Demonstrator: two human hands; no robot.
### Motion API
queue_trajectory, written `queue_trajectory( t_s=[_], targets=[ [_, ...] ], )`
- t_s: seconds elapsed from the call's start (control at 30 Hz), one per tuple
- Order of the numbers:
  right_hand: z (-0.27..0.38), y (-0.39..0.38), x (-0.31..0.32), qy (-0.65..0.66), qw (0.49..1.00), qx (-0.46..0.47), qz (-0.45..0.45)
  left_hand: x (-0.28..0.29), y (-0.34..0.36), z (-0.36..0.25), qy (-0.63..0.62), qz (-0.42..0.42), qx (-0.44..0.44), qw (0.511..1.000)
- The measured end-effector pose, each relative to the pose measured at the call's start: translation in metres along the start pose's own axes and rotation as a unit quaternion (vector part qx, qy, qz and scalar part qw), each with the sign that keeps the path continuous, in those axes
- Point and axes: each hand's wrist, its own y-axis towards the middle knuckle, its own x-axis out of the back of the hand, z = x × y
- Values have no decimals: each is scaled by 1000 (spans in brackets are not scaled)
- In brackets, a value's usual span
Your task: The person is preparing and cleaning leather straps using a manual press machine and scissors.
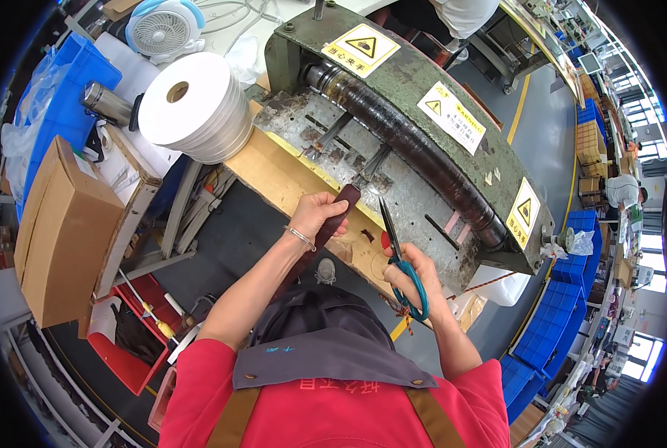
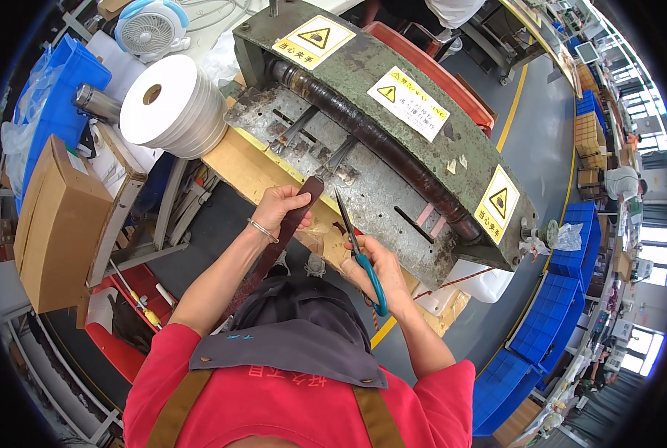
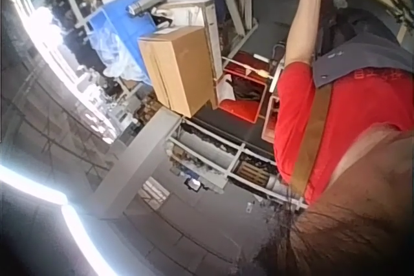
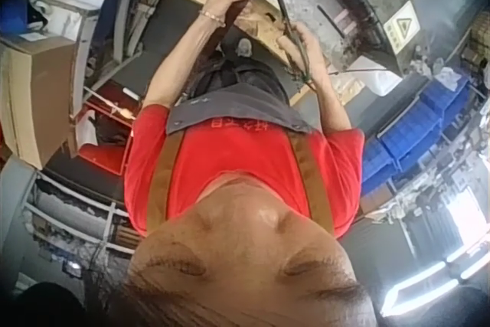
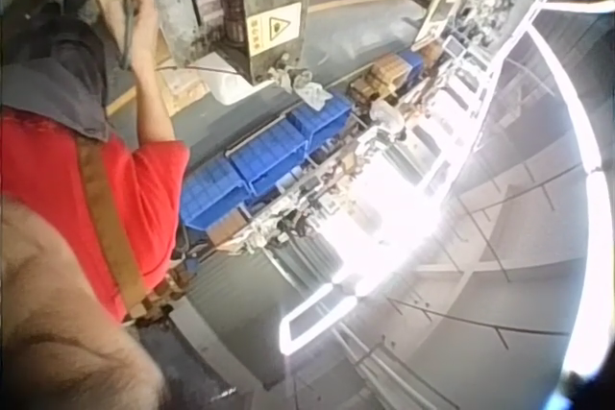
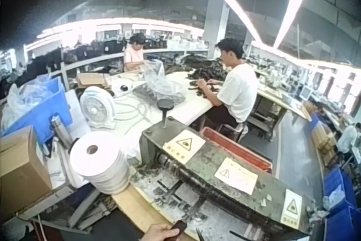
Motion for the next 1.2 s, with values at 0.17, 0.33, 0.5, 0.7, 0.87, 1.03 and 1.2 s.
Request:
queue_trajectory(
  t_s=[0.17,0.33,0.5,0.7,0.87,1.03,1.2],
  targets=[
    [2,6,7,-62,997,30,-18,-8,4,2,7,-29,-39,999],
    [15,9,20,-127,991,37,-15,-17,2,-1,55,-64,-77,993],
    [13,17,30,-64,997,36,14,-28,3,-6,78,-85,-108,987],
    [24,25,35,70,993,21,92,-30,7,-3,72,-99,-126,984],
    [38,27,34,71,985,-80,138,-29,9,-2,78,-101,-132,983],
    [46,31,26,141,970,-116,160,-28,8,-5,79,-81,-117,987],
    [42,37,24,237,941,-169,173,-27,7,-9,81,-68,-104,989]
  ],
)
